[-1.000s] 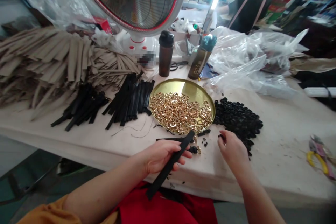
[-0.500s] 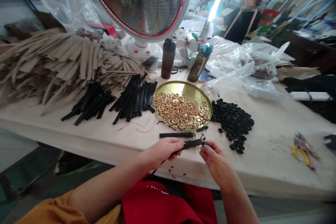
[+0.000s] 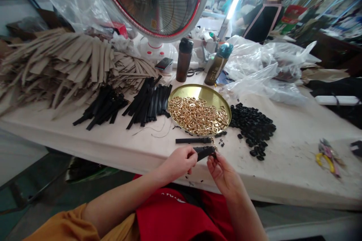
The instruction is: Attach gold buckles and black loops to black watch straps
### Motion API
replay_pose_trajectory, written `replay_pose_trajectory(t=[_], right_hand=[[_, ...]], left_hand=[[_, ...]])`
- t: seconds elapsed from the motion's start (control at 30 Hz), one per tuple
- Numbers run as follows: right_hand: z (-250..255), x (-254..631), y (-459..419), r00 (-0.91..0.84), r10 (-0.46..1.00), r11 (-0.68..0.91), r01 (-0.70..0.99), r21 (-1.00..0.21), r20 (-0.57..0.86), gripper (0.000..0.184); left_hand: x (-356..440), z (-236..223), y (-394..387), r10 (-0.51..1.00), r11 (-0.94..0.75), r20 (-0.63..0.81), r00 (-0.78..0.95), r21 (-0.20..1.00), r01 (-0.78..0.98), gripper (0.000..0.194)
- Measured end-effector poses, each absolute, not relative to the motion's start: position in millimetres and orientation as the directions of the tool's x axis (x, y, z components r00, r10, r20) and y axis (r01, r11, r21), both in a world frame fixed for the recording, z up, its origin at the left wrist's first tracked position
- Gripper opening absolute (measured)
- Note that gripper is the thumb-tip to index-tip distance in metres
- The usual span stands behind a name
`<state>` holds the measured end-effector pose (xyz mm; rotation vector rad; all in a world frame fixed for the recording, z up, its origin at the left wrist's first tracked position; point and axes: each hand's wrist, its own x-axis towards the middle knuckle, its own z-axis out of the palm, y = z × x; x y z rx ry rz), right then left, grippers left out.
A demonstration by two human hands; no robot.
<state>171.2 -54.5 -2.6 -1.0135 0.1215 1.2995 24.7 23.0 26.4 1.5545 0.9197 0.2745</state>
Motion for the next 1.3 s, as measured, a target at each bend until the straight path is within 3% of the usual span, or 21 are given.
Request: replay_pose_trajectory(t=[0.23, 0.37, 0.43, 0.53, 0.63, 0.73, 0.87, 1.03, 1.17, 1.23, 1.3], right_hand=[[-10, 171, -56, 0.286, 0.715, -0.099, -0.861, -0.499, -0.637, 0.018], [-12, 170, -55, 0.311, 0.717, -0.098, -0.842, -0.531, -0.624, 0.022], [-12, 169, -56, 0.343, 0.716, -0.12, -0.798, -0.591, -0.609, 0.028], [-13, 168, -59, 0.409, 0.725, -0.182, -0.662, -0.727, -0.554, 0.032], [-13, 168, -65, 0.473, 0.757, -0.264, -0.41, -0.873, -0.451, 0.029], [-12, 171, -71, 0.477, 0.809, -0.311, -0.149, -0.939, -0.344, 0.029], [-8, 176, -79, 0.413, 0.864, -0.313, -0.007, -0.95, -0.288, 0.029], [-2, 175, -90, 0.332, 0.891, -0.329, 0.002, -0.944, -0.309, 0.028], [-1, 171, -94, 0.344, 0.92, -0.237, 0.111, -0.965, -0.187, 0.025], [-1, 172, -95, 0.357, 0.911, -0.245, 0.067, -0.967, -0.206, 0.025], [-3, 174, -95, 0.359, 0.883, -0.292, -0.082, -0.953, -0.302, 0.027]], left_hand=[[30, 23, 28, 0.501, 0.366, -0.517, 0.694, 0.853, 0.372, 0.015], [31, 18, 29, 0.45, 0.385, -0.534, 0.715, 0.839, 0.384, 0.021], [30, 17, 29, 0.46, 0.301, -0.51, 0.726, 0.86, 0.413, 0.023], [27, 18, 30, 0.525, -0.009, -0.415, 0.743, 0.87, 0.493, 0.024], [22, 24, 32, 0.554, -0.317, -0.324, 0.767, 0.77, 0.554, 0.027], [19, 33, 32, 0.503, -0.467, -0.296, 0.812, 0.697, 0.543, 0.027], [18, 42, 29, 0.461, -0.541, -0.281, 0.842, 0.663, 0.518, 0.026], [14, 47, 24, 0.443, -0.484, -0.347, 0.827, 0.683, 0.547, 0.024], [12, 43, 13, 0.502, -0.525, -0.28, 0.818, 0.653, 0.546, 0.027], [13, 40, 7, 0.511, -0.541, -0.239, 0.826, 0.658, 0.525, 0.03], [15, 38, 2, 0.514, -0.558, -0.201, 0.834, 0.661, 0.502, 0.032]])
